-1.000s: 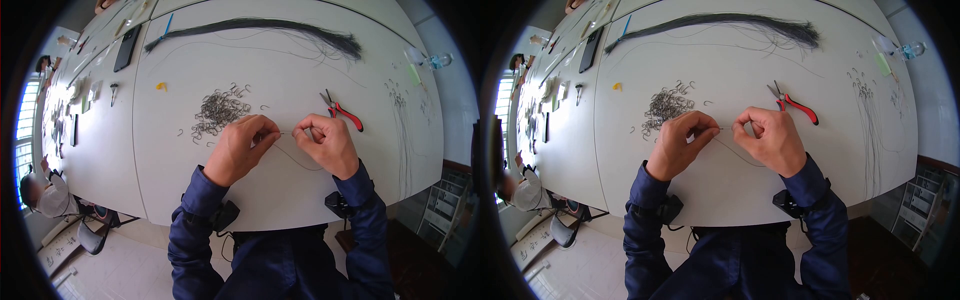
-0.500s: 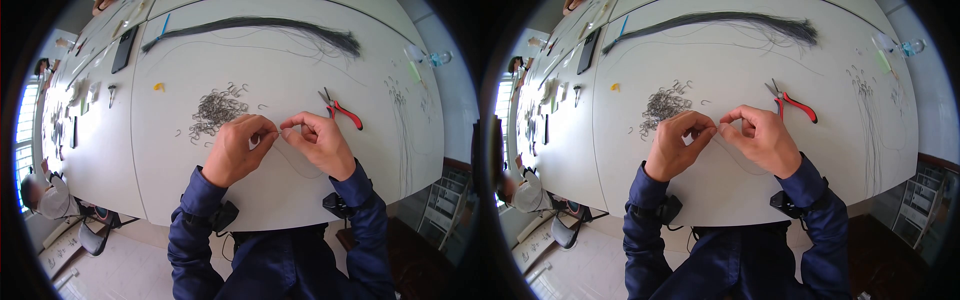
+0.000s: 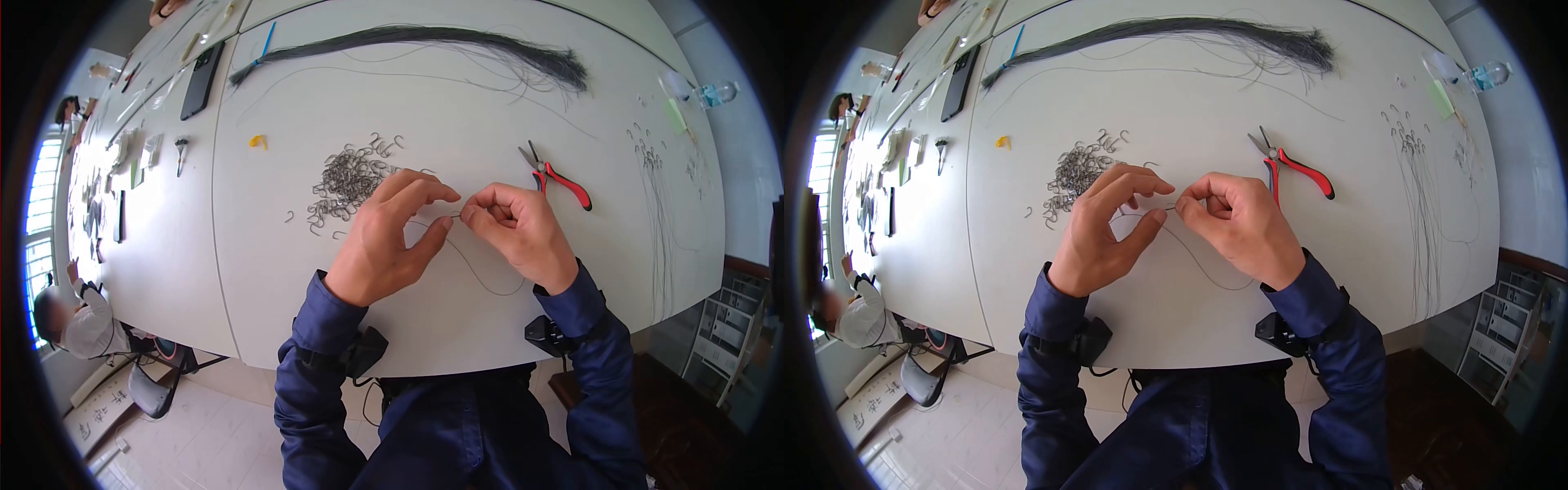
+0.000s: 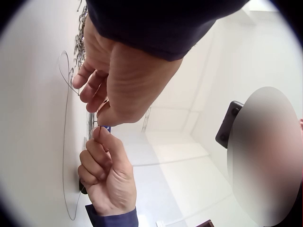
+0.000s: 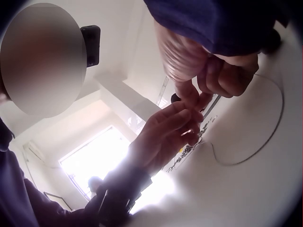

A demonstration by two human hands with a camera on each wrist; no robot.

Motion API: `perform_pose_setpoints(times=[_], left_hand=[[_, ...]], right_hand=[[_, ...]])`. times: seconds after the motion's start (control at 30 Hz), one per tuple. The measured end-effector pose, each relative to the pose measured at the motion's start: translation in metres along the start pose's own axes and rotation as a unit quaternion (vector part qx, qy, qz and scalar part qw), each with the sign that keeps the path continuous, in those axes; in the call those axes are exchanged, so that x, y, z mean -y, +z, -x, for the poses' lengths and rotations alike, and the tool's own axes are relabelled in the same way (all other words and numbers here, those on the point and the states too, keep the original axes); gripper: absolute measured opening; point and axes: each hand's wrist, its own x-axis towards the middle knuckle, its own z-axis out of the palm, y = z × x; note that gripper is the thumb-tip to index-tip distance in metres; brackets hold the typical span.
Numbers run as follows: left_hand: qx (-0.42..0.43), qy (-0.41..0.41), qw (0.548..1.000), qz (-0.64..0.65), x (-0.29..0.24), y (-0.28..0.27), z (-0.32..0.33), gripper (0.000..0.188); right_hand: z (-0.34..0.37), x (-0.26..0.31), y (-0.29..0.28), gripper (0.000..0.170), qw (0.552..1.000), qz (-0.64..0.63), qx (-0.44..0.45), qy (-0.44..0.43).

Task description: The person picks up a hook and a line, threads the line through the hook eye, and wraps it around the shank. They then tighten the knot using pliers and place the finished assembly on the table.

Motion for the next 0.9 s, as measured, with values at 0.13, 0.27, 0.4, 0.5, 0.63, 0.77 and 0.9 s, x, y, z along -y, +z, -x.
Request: perform_pose_setpoints(times=[0.13, 0.27, 0.4, 0.5, 0.63, 0.77, 0.9], left_hand=[[0.017, -0.021, 0.999, 0.018, 0.0007, 0.0016, 0.0013, 0.018], [0.035, -0.043, 0.998, 0.008, 0.0, -0.0002, 0.001, 0.012], [0.033, -0.076, 0.996, 0.027, -0.0018, 0.0006, 0.0017, 0.009], [0.036, -0.076, 0.996, 0.037, -0.0019, -0.0001, 0.0017, 0.013], [0.027, -0.057, 0.997, 0.045, -0.0015, -0.0022, 0.0014, 0.019], [0.03, -0.053, 0.997, 0.037, -0.004, -0.0014, 0.0004, 0.016], [0.035, -0.079, 0.995, 0.043, -0.0027, 0.0013, 0.0009, 0.01]], right_hand=[[0.0, 0.0022, 0.0001, 0.02, 1.0, 0.003, 0.001, 0.0], [0.0001, 0.0004, -0.0002, 0.02, 1.0, 0.003, 0.002, -0.001], [0.0003, 0.0014, 0.0003, 0.021, 1.0, -0.001, 0.003, 0.006], [0.0, 0.0008, 0.0001, 0.021, 1.0, -0.005, 0.004, 0.008], [-0.0001, 0.0014, -0.0002, 0.021, 1.0, -0.024, 0.006, 0.008], [0.0009, 0.0034, -0.0009, 0.022, 1.0, -0.015, 0.006, 0.015], [0.0002, 0.0005, -0.0009, 0.022, 1.0, -0.007, 0.007, 0.01]])
